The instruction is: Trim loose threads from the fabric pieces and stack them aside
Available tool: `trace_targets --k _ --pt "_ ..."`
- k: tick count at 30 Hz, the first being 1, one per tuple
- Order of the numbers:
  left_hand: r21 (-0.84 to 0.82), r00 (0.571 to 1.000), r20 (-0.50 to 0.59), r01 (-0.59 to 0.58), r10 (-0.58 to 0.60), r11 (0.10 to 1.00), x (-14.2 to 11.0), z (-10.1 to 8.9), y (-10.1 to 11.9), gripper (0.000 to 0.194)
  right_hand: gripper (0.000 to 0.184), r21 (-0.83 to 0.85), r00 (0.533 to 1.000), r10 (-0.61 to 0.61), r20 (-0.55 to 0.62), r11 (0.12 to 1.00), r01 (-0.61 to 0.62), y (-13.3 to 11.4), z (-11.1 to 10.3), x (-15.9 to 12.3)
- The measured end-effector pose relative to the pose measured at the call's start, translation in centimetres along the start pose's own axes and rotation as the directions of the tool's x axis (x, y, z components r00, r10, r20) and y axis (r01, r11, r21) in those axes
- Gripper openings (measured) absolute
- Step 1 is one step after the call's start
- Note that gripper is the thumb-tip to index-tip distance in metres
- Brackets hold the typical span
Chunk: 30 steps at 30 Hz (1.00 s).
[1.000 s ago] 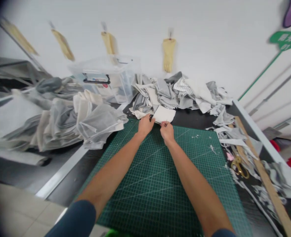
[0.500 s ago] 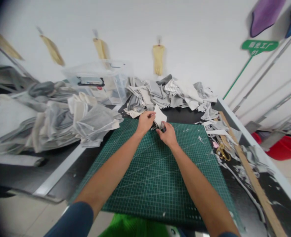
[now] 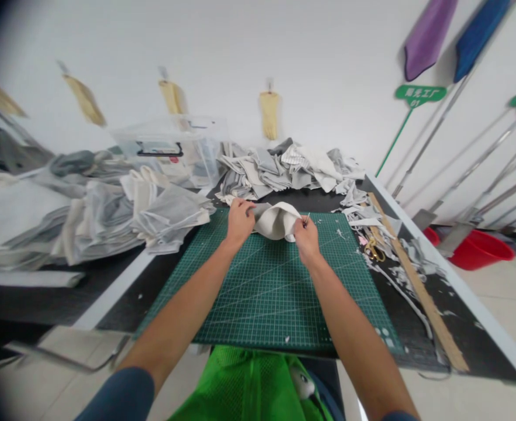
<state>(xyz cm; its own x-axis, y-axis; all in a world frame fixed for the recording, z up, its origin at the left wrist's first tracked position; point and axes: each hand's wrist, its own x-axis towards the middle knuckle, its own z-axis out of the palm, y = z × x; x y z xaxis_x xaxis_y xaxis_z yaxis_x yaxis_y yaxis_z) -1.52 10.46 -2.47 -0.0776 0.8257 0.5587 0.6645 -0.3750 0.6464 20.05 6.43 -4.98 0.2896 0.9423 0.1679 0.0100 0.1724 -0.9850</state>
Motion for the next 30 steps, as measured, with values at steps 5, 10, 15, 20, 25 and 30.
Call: trace_targets --k 5,10,15,20,25,30 --pt "0.000 0.995 0.060 -0.077 0.077 0.997 -1.1 -0.4 0.2 0.030 0.036 0.174 0.996 0.088 0.012 0.981 -0.089 -1.0 -1.9 -1.0" --pt "-0.456 0.907 0.363 -0.026 0.212 0.889 -4.3 1.5 2.0 0.077 0.046 0.290 0.981 0.170 0.090 0.938 -0.189 -1.3 -3.0 -2.4" --pt "-0.418 0.928 0.332 -0.013 0.167 0.908 -5.9 3.3 3.6 0.067 0.043 0.370 0.953 0.185 0.242 0.890 -0.267 -1.9 -3.2 -3.5" --pt "-0.458 0.917 0.299 0.382 -0.265 0.803 -4.9 3.0 2.6 0.020 0.053 0.370 0.972 0.099 0.213 0.912 -0.174 -2.4 -4.0 -3.0" --pt "-0.569 0.739 0.423 0.667 -0.524 0.481 -4.3 1.3 2.4 0.018 0.045 0.337 0.982 0.081 0.168 0.932 -0.134 -1.6 -5.0 -2.2" --pt "-0.581 0.636 0.586 0.762 -0.503 0.286 -4.7 0.3 2.4 0.017 0.054 0.311 0.938 0.144 0.314 0.918 -0.245 -1.1 -4.7 -2.7"
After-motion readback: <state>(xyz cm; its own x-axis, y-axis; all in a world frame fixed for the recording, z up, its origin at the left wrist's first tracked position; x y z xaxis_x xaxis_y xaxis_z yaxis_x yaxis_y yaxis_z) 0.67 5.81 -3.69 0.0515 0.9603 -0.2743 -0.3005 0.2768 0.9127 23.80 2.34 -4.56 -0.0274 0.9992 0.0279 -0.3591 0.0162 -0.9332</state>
